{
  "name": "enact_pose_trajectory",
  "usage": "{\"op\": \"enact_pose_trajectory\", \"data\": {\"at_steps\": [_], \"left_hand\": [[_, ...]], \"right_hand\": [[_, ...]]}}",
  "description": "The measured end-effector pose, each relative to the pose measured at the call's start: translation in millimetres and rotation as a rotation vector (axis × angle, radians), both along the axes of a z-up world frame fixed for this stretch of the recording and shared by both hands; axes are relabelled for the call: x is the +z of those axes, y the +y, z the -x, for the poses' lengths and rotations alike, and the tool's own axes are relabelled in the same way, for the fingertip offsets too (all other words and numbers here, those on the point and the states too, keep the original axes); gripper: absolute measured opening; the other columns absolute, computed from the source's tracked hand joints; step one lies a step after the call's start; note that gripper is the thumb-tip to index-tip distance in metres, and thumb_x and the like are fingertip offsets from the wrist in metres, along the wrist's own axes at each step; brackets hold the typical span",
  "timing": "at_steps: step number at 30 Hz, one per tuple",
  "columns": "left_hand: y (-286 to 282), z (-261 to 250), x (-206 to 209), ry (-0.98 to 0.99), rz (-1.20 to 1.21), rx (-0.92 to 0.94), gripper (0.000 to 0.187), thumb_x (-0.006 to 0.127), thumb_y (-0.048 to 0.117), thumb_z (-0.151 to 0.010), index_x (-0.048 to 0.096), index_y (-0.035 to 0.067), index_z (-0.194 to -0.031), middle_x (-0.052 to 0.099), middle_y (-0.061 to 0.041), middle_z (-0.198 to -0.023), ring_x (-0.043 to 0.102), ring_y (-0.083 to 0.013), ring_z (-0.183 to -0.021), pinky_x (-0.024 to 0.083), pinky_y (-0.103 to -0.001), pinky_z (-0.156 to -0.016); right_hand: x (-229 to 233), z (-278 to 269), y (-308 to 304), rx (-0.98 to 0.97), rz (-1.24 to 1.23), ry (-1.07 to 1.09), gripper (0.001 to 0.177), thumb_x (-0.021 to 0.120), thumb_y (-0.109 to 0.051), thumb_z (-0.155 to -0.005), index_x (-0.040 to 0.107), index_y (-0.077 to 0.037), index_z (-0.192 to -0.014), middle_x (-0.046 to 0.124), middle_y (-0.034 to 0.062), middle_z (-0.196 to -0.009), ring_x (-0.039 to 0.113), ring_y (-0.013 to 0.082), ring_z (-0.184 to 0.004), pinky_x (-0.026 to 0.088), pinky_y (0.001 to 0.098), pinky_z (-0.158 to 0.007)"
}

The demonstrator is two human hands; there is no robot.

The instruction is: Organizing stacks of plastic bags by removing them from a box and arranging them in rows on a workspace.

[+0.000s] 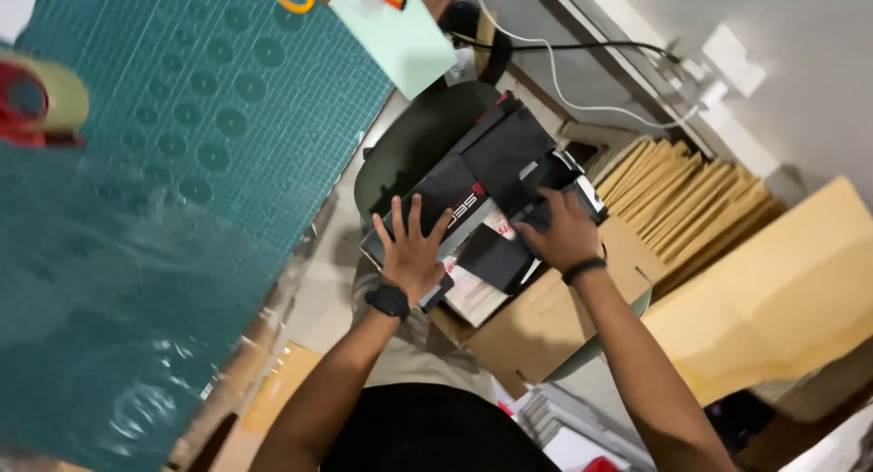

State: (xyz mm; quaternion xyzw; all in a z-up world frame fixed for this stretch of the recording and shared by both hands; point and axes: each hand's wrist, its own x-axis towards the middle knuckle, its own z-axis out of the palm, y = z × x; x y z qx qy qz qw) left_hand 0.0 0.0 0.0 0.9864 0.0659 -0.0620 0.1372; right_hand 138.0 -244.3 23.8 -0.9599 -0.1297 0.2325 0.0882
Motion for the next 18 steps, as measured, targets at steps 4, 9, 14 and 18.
{"op": "enact_pose_trajectory", "data": {"at_steps": [4, 9, 14, 18], "left_hand": [[14, 0, 9, -0.054, 0.156, -0.06, 0.078, 0.056, 0.05, -0.084, 0.039, 0.029, -0.157, 0.022, -0.026, -0.165, 0.013, -0.0549, -0.153, 0.012, -0.081, -0.113], [56, -14, 36, 0.26, 0.53, -0.126, 0.088, 0.07, 0.041, -0.063, 0.052, 0.031, -0.149, 0.038, -0.024, -0.16, 0.032, -0.0554, -0.146, 0.027, -0.073, -0.112], [137, -24, 41, 0.07, 0.547, 0.017, 0.056, 0.073, 0.026, -0.072, 0.071, 0.028, -0.128, 0.071, -0.003, -0.127, 0.068, -0.0324, -0.115, 0.055, -0.048, -0.096], [166, -45, 18, -0.38, -0.04, -0.255, 0.065, 0.062, 0.011, -0.086, 0.055, 0.013, -0.15, 0.058, -0.01, -0.147, 0.053, -0.0289, -0.138, 0.036, -0.046, -0.119]], "right_hand": [[-41, 5, 10, -0.012, 0.142, 0.026, 0.087, 0.08, -0.06, -0.073, 0.041, -0.033, -0.146, 0.05, 0.0056, -0.128, 0.063, 0.0339, -0.116, 0.059, 0.0499, -0.085], [47, -29, 5, -0.098, 0.343, 0.064, 0.046, 0.061, -0.029, -0.092, 0.059, -0.04, -0.137, 0.067, 0.0016, -0.118, 0.068, 0.0303, -0.116, 0.057, 0.0494, -0.091], [33, -105, -45, -0.318, 0.125, -0.487, 0.022, 0.061, -0.023, -0.098, 0.073, -0.017, -0.117, 0.071, 0.0152, -0.1, 0.07, 0.0367, -0.1, 0.054, 0.0487, -0.083], [-85, -90, -47, -0.215, 0.108, -0.476, 0.048, 0.063, -0.038, -0.106, 0.064, -0.011, -0.146, 0.056, 0.0227, -0.148, 0.043, 0.0448, -0.14, 0.028, 0.0633, -0.112]]}}
